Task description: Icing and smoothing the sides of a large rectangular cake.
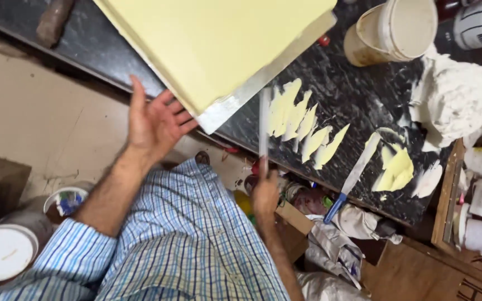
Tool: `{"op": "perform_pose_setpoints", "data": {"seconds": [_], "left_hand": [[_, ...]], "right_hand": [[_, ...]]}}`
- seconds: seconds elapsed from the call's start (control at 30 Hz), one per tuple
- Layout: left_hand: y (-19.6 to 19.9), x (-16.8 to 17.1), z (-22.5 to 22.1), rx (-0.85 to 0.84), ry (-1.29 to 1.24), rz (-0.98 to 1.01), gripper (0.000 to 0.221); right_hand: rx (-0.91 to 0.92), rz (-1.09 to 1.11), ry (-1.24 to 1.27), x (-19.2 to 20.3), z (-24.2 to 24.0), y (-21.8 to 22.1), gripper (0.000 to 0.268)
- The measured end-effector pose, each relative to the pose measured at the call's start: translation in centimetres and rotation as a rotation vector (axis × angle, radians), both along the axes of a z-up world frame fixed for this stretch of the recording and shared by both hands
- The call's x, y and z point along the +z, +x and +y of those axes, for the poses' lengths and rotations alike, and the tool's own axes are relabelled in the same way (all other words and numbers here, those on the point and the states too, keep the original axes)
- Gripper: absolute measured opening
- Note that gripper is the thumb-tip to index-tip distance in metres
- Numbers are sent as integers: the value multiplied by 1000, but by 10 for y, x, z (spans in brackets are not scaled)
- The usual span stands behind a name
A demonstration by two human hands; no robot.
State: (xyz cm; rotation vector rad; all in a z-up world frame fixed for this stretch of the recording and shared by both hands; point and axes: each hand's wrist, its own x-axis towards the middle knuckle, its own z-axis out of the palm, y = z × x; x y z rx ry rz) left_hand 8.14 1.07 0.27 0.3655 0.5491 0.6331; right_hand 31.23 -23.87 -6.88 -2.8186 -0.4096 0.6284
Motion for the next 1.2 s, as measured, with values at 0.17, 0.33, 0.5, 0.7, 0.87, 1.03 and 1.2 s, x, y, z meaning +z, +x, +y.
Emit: {"op": "perform_pose_setpoints", "data": {"seconds": [0.17,0.33,0.5,0.7,0.87,1.03,1.2], "left_hand": [[-34,-2,8,190,16,14,110],[-49,-17,18,429,62,4,91],[-36,-54,65,521,47,12,62],[-39,-62,128,531,207,180,58],[-35,-63,138,493,215,240,56],[-34,-64,140,499,221,231,56],[-27,-92,152,477,206,291,55]], "right_hand": [[890,-140,779,-11,-41,40,36],[39,336,884,107,-1,82,45],[740,-225,564,194,58,75,48],[1360,-829,195,225,152,-3,45],[1606,-1049,180,206,211,-10,49],[1700,-1189,153,202,216,12,51],[1705,-1055,103,198,156,47,55]]}}
